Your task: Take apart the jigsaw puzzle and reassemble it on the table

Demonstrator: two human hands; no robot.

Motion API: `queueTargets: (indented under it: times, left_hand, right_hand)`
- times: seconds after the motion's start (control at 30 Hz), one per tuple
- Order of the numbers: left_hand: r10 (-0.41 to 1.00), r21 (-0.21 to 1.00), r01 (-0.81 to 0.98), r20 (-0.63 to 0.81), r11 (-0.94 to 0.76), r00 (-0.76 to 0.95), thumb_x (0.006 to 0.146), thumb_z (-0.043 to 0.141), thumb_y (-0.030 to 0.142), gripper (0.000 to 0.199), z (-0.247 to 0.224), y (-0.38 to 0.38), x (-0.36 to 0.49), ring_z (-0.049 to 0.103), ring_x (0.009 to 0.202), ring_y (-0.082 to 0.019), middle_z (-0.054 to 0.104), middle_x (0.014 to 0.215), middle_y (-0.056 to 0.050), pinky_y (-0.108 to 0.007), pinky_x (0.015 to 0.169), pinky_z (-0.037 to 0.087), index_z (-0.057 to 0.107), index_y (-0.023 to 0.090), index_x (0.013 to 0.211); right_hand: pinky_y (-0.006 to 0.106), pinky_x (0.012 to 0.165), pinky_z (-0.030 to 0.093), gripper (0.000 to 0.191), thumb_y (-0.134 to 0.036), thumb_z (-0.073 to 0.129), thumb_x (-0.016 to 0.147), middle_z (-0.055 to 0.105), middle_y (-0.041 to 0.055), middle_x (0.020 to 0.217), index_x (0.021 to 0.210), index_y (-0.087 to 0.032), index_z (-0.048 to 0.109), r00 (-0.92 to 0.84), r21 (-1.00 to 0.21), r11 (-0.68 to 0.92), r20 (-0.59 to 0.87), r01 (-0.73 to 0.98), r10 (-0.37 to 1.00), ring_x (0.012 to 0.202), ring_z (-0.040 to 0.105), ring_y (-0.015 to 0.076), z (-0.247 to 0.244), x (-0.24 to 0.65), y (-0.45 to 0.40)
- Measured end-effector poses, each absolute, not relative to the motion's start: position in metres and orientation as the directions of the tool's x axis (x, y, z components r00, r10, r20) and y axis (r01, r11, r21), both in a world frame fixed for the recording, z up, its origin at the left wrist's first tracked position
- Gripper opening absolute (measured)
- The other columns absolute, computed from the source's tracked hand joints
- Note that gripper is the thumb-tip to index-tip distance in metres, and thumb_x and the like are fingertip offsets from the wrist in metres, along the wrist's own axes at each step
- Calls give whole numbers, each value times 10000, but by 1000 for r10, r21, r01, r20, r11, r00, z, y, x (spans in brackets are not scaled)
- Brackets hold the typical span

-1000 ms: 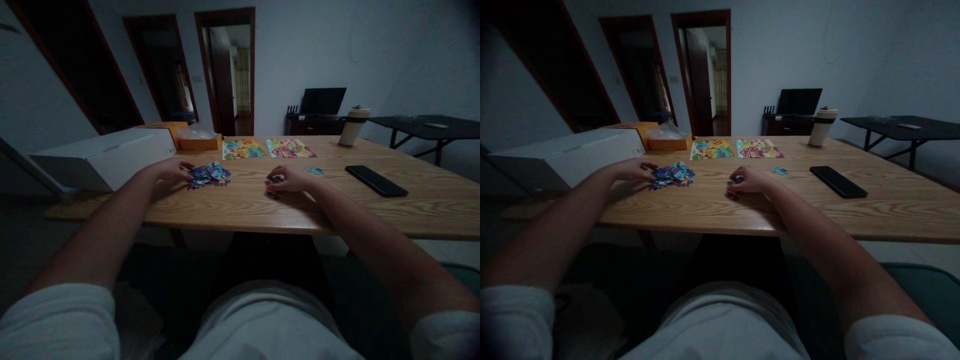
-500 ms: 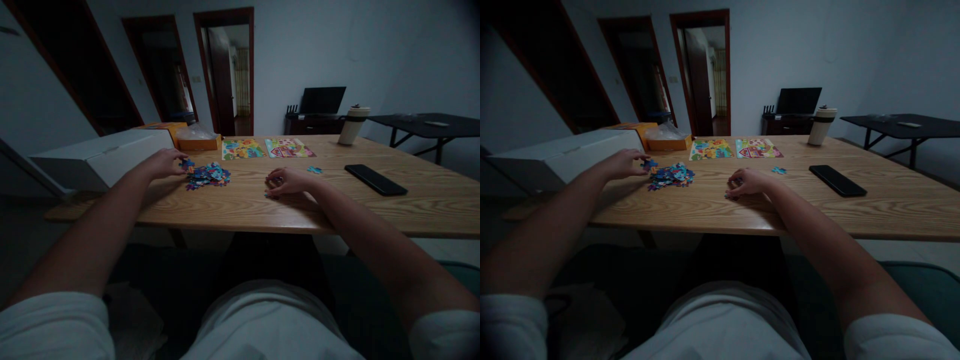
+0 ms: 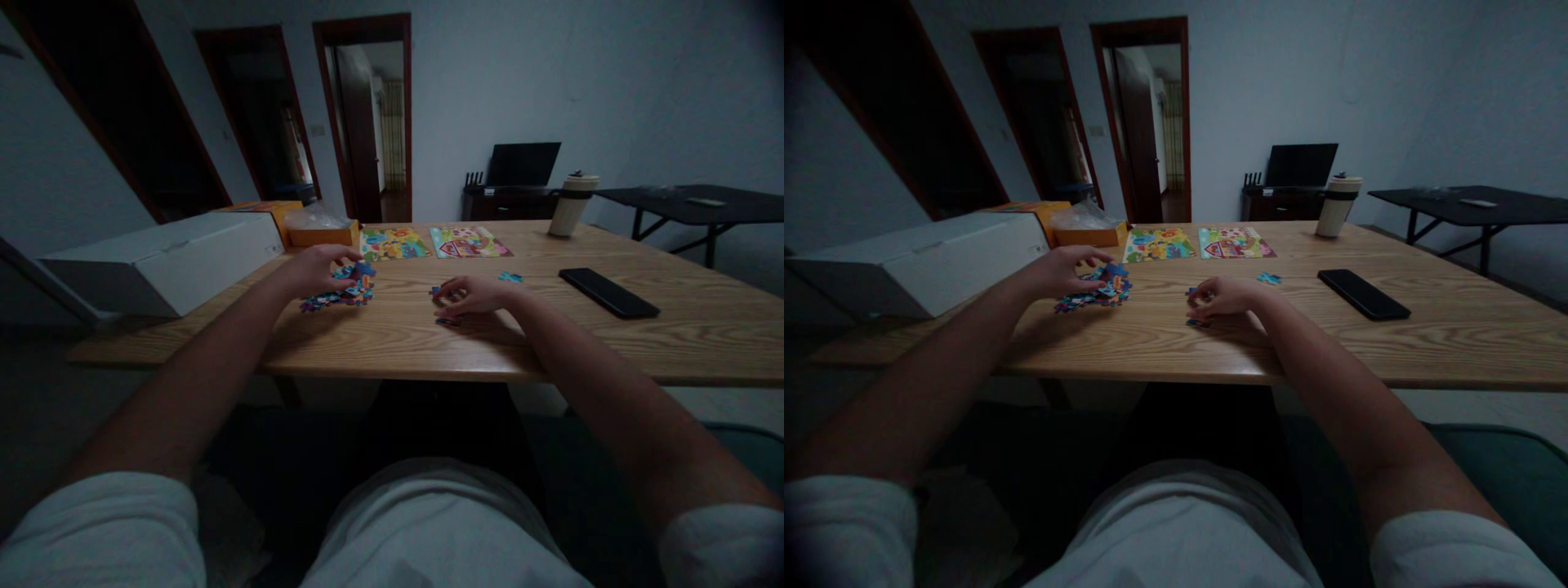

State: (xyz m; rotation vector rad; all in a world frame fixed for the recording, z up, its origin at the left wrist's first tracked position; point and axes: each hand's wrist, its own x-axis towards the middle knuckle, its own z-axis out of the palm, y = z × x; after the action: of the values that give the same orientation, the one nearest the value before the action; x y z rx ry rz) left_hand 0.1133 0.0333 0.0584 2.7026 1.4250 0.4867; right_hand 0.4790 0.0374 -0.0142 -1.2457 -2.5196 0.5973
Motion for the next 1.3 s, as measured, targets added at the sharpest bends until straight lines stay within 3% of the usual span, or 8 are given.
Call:
queueTargets:
  times: [0.3,0.53,0.67,0.73,0.83,0.97,1.13,1.3]
  left_hand:
    - [735,209,705,159,-678,659,775,647,323,488,54,28,168,655,990,-196,720,1117,-33,-286,886,478,643,217,1252]
    - [663,270,614,150,-742,734,759,620,272,344,37,44,199,648,973,-191,718,1087,-51,-294,842,487,690,204,1089]
    - [618,375,537,138,-756,774,744,617,244,364,28,53,221,650,982,-202,716,1093,-66,-322,835,501,673,202,1101]
    - [596,416,499,140,-760,791,737,607,221,385,26,56,232,645,986,-203,712,1093,-72,-331,837,505,666,194,1117]
    - [560,411,459,166,-787,812,723,611,197,370,26,59,245,626,1016,-209,705,1077,-66,-341,873,499,673,189,1088]
    - [557,396,441,253,-806,791,720,656,214,340,20,65,255,620,1020,-217,696,1061,-64,-349,894,492,676,188,1059]
    - [659,398,532,344,-747,669,800,644,262,400,-5,73,254,632,1053,-217,686,1190,-87,-330,888,503,643,192,1194]
    - [640,271,595,122,-756,758,903,557,328,385,-23,81,247,648,1079,-216,722,1205,-37,-315,953,472,675,254,1261]
  right_hand:
    - [353,856,510,301,-398,694,852,772,48,1071,1124,-296,775,-414,-359,393,21,847,910,904,698,249,-26,509,65]
    - [350,832,513,405,-502,725,820,765,80,1046,1141,-257,768,-427,-402,428,99,810,899,866,687,246,-29,499,62]
    - [367,837,513,364,-479,670,865,762,92,1038,1114,-232,771,-428,-382,440,119,813,896,867,684,249,-31,492,63]
    - [371,865,509,316,-391,653,881,756,103,1089,1117,-212,765,-410,-432,433,151,791,899,921,682,256,-29,491,63]
    - [330,854,517,284,-279,579,909,747,91,1141,1121,-197,750,-378,-637,400,180,659,908,972,677,232,-23,492,60]
    - [261,718,521,249,-303,582,923,746,73,1081,1101,-214,732,-431,-826,356,155,437,889,877,670,180,-14,494,52]
    - [222,575,456,113,-249,658,883,702,49,840,944,-187,731,-400,-817,340,148,465,904,678,593,131,-14,496,53]
    - [216,533,409,248,-191,654,871,710,72,919,1112,-161,709,-249,-728,237,94,643,964,650,563,119,-15,498,56]
